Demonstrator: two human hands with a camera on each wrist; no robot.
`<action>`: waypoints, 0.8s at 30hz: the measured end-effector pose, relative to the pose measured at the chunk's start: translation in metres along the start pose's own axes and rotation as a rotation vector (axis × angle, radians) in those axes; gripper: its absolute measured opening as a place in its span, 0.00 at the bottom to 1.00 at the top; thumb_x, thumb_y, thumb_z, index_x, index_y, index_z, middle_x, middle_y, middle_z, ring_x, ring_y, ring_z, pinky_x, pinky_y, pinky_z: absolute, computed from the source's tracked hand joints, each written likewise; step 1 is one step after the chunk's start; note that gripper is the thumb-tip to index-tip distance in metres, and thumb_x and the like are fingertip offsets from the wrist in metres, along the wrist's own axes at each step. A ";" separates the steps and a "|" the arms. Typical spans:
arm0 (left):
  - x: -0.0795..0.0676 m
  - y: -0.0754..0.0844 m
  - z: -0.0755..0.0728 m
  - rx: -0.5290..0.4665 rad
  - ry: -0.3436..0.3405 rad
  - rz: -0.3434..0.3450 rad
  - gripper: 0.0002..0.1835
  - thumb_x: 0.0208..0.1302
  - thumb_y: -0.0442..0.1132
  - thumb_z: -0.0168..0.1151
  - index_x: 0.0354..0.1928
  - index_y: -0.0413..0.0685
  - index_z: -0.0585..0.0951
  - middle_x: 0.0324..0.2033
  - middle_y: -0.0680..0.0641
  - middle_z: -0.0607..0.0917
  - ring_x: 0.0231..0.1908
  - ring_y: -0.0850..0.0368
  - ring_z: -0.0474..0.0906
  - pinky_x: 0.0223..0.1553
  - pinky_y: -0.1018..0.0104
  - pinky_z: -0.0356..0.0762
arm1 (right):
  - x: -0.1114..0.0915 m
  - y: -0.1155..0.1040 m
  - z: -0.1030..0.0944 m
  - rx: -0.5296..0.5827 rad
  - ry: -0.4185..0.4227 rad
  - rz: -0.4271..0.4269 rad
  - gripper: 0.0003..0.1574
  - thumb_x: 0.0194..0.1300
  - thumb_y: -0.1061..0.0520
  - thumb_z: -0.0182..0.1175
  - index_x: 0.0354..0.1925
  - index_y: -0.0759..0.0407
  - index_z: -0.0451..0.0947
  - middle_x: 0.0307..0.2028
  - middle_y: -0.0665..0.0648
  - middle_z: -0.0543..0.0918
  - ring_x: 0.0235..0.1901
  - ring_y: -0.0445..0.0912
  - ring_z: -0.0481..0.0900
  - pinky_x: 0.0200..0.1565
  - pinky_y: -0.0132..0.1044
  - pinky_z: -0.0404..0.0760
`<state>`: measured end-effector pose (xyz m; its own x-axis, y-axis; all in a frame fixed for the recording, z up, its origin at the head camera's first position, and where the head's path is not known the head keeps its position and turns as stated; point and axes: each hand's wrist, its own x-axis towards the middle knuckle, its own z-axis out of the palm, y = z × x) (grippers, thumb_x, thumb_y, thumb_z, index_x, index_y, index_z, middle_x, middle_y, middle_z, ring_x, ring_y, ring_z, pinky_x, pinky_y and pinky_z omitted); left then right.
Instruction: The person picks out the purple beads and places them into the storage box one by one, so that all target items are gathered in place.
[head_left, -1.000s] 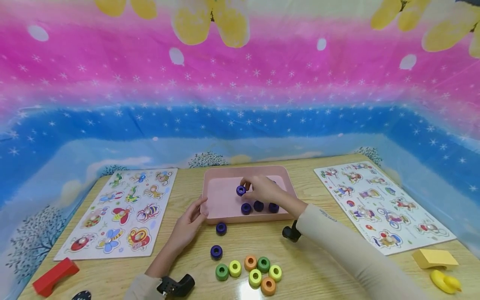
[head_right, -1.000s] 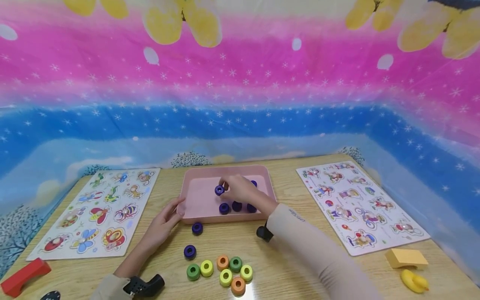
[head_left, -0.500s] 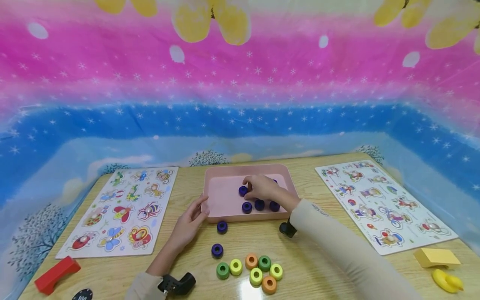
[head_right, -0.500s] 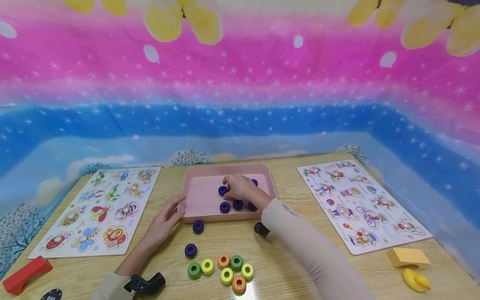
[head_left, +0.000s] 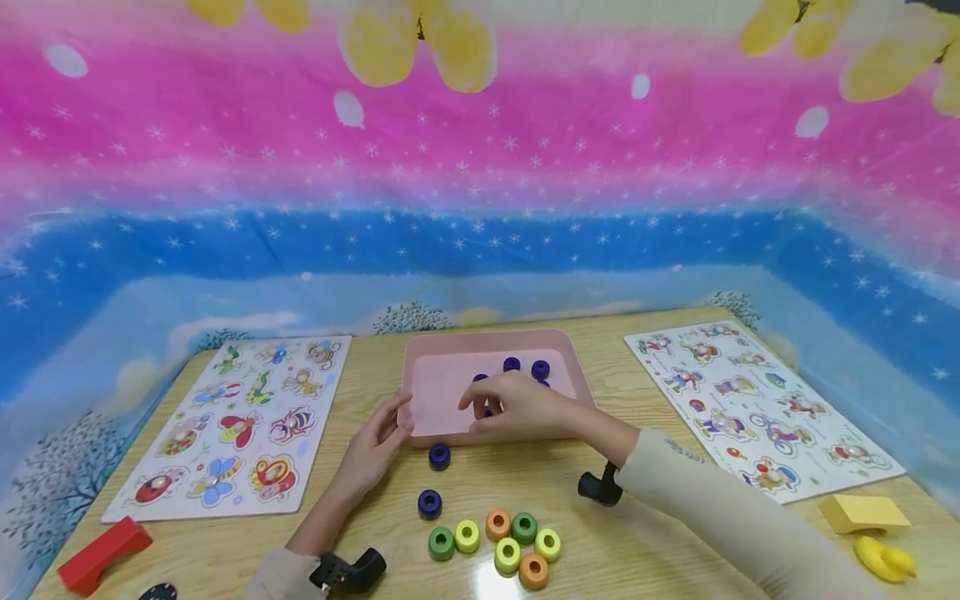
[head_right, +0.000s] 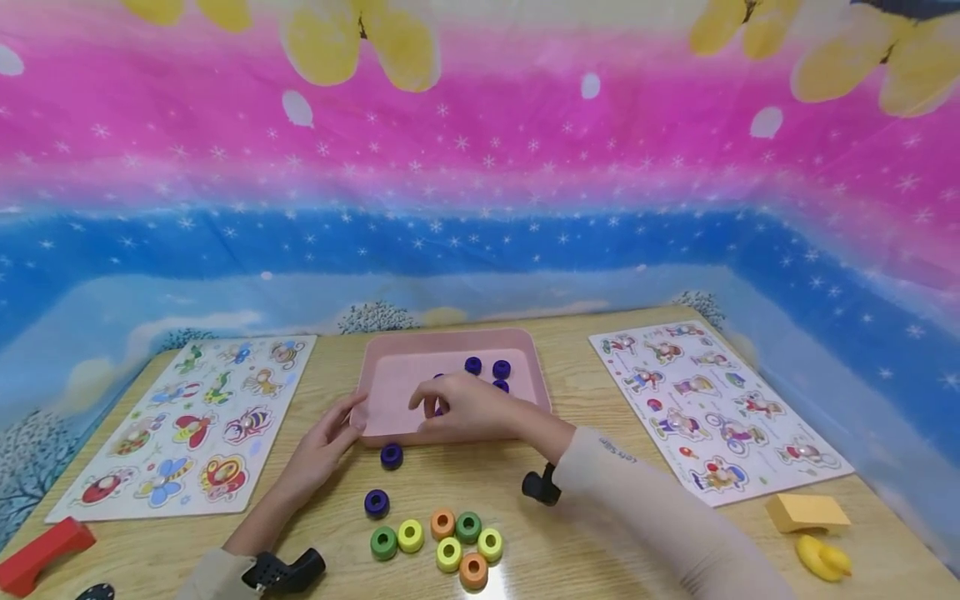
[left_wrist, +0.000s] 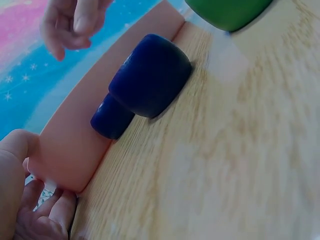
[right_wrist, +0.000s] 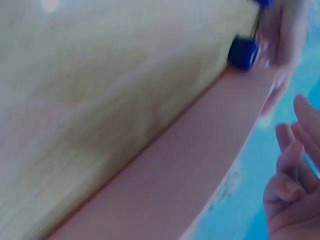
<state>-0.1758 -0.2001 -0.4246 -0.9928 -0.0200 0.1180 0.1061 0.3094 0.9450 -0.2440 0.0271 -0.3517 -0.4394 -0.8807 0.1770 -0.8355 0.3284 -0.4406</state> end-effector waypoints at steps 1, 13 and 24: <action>0.000 0.000 0.000 0.000 -0.003 0.000 0.22 0.59 0.41 0.51 0.56 0.55 0.65 0.60 0.49 0.56 0.55 0.56 0.58 0.52 0.66 0.60 | 0.000 -0.005 0.003 0.020 -0.032 -0.023 0.15 0.52 0.52 0.58 0.40 0.54 0.74 0.26 0.41 0.74 0.21 0.34 0.68 0.23 0.24 0.70; -0.001 -0.002 -0.002 0.000 -0.009 0.010 0.22 0.59 0.40 0.51 0.57 0.53 0.65 0.60 0.49 0.57 0.55 0.54 0.59 0.53 0.63 0.60 | 0.013 -0.035 0.045 -0.014 -0.384 -0.154 0.25 0.50 0.50 0.60 0.48 0.52 0.70 0.29 0.42 0.74 0.26 0.30 0.69 0.29 0.17 0.67; 0.001 -0.004 -0.001 -0.015 -0.015 0.017 0.22 0.59 0.40 0.51 0.57 0.53 0.65 0.60 0.50 0.56 0.55 0.56 0.59 0.52 0.64 0.60 | 0.011 -0.039 0.046 -0.061 -0.401 -0.157 0.19 0.50 0.48 0.59 0.43 0.48 0.72 0.26 0.40 0.72 0.25 0.29 0.68 0.26 0.17 0.66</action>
<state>-0.1768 -0.2023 -0.4281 -0.9915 -0.0006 0.1299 0.1240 0.2952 0.9474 -0.2011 -0.0112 -0.3726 -0.1521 -0.9806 -0.1237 -0.9053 0.1884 -0.3806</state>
